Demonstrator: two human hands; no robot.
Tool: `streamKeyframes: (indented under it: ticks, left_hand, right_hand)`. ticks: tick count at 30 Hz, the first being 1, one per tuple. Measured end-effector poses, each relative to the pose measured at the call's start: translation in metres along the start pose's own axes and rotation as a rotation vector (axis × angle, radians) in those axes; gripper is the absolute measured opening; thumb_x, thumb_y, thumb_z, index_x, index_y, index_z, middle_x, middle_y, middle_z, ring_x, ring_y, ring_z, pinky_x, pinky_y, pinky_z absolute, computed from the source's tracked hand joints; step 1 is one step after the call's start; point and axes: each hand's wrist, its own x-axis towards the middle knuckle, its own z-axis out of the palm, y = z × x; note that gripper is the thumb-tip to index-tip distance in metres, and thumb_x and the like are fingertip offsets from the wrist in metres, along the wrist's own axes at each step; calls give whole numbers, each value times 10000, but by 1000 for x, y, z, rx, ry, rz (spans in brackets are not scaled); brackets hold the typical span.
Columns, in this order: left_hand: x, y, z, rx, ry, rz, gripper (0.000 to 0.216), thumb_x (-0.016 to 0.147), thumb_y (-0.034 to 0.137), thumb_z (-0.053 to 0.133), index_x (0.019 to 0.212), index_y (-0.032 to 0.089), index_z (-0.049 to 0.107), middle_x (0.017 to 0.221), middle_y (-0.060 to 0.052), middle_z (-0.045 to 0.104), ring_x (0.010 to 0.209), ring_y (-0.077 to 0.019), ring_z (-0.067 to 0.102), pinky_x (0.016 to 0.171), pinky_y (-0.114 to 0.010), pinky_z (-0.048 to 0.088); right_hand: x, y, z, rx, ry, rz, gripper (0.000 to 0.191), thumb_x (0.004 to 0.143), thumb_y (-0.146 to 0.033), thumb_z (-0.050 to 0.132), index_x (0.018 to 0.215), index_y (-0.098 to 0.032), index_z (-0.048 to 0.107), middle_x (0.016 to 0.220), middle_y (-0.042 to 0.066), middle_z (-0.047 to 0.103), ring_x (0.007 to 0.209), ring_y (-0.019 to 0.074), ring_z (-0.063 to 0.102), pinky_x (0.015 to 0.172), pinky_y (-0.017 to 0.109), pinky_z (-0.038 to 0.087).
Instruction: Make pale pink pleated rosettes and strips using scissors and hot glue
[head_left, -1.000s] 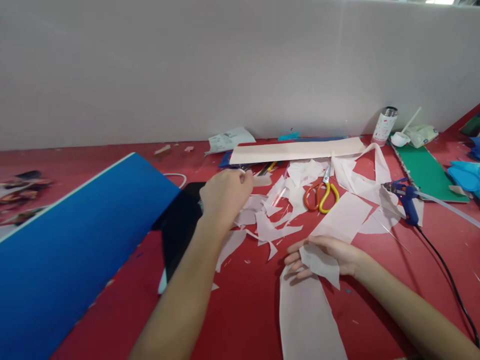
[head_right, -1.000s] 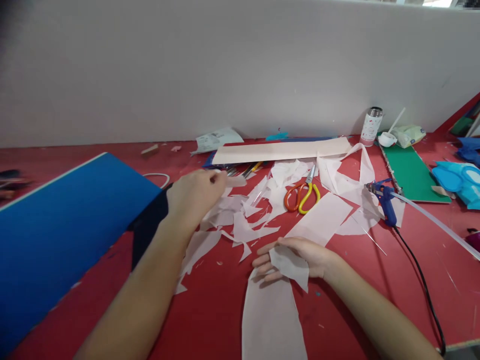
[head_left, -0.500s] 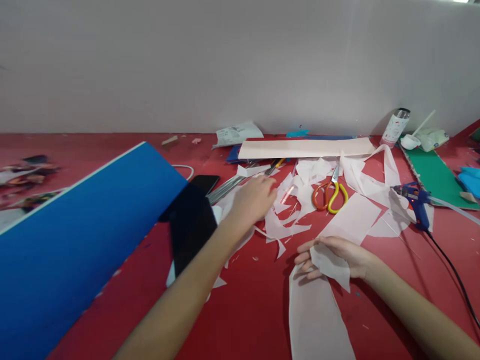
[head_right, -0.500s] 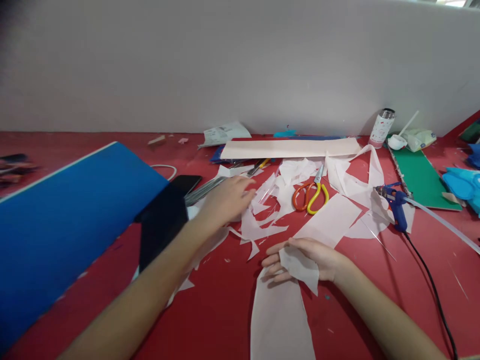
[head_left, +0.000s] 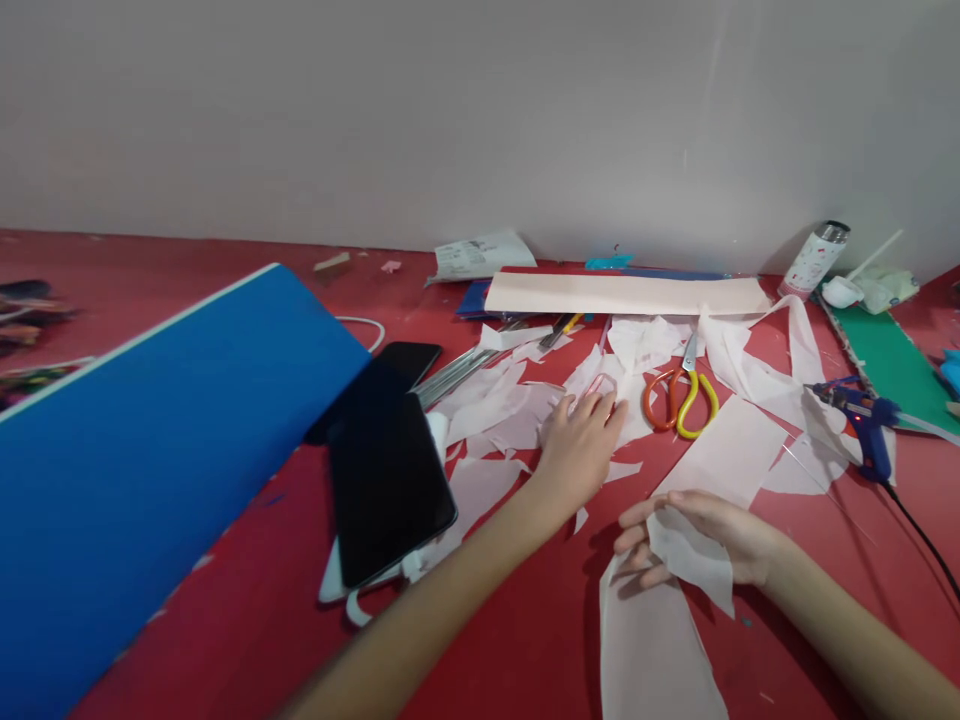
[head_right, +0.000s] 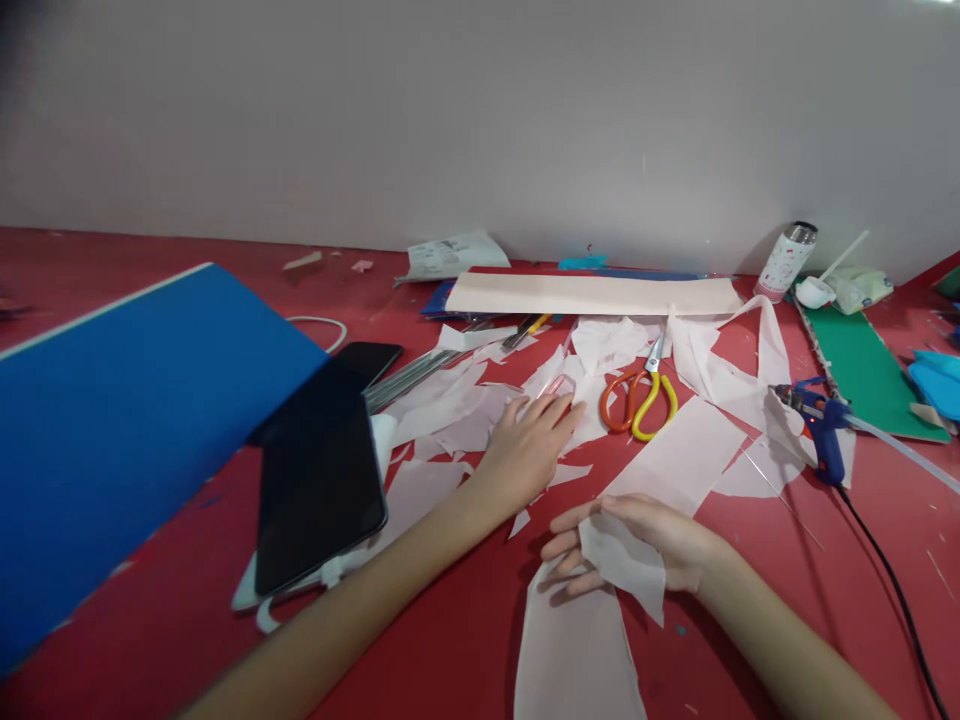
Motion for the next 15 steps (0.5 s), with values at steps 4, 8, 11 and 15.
streamKeyframes:
  ticks: [4, 8, 11, 15]
  left_hand:
    - [-3, 9, 2, -33, 22, -8, 553, 731, 3, 434, 1259, 152, 505, 1353, -102, 497, 1216, -255, 450, 1003, -468, 344]
    - [-7, 17, 4, -8, 58, 11, 573, 759, 5, 372, 1316, 110, 452, 1411, -103, 435, 1215, -252, 449, 1015, -500, 331]
    - [-9, 21, 5, 7, 101, 58, 531, 808, 31, 336, 1323, 104, 444, 1430, -98, 411, 1210, -251, 451, 1015, -511, 328]
    - [-10, 22, 9, -11, 150, 143, 471, 856, 88, 351, 1313, 120, 455, 1410, -114, 434, 1187, -243, 474, 1000, -466, 352]
  right_hand:
    - [-1, 0, 0, -32, 41, -1, 450, 816, -441, 581, 1072, -73, 626, 1066, 180, 647, 894, 215, 632, 947, 463, 381]
    - [-2, 1, 0, -34, 43, -3, 431, 832, -433, 560, 1073, -83, 632, 1082, 173, 646, 927, 212, 627, 930, 427, 399]
    - [-2, 1, 0, -31, 39, -11, 430, 837, -431, 557, 1077, -82, 631, 1079, 171, 648, 930, 213, 629, 916, 422, 412]
    - [-2, 1, 2, -46, 41, -14, 428, 833, -431, 564, 1079, -87, 630, 1061, 168, 656, 920, 222, 634, 930, 460, 405]
